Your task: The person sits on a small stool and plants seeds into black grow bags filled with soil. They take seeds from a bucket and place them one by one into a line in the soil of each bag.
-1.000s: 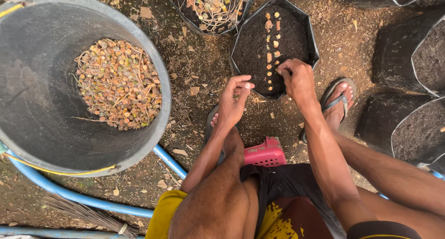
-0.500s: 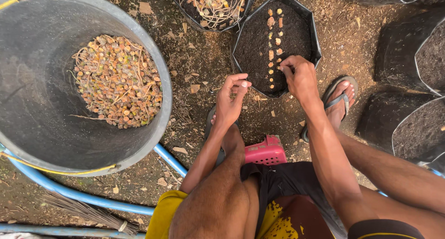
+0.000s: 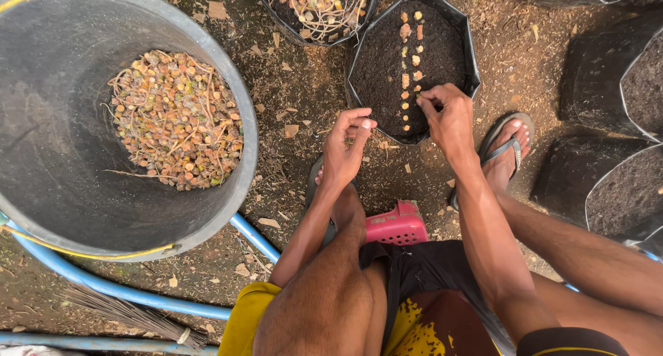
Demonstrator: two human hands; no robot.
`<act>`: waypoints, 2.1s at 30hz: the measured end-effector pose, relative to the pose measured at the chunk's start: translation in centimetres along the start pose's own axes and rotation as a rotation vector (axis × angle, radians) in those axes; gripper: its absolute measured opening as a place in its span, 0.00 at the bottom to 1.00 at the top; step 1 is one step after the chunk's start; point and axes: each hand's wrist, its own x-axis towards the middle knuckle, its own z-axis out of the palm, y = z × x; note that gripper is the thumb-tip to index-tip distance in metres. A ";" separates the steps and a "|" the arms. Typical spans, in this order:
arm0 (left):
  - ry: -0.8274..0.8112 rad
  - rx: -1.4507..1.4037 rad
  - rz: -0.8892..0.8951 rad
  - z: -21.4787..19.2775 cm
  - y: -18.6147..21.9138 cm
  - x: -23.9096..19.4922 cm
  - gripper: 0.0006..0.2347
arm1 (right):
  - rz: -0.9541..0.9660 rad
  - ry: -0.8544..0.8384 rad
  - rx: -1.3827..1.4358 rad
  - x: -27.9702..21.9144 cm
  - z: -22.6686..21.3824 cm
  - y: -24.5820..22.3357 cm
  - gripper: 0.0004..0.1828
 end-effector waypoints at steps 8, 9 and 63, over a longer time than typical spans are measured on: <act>-0.015 -0.016 -0.001 0.4 0.2 0.2 0.13 | -0.003 -0.095 -0.041 0.5 -0.4 -0.3 0.05; -0.015 -0.020 -0.004 0.4 0.2 0.2 0.13 | -0.012 -0.120 -0.032 0.7 -0.7 -0.3 0.05; 0.058 -0.035 -0.027 -0.6 1.4 1.0 0.12 | -0.339 0.133 -0.098 15.3 7.2 -9.0 0.07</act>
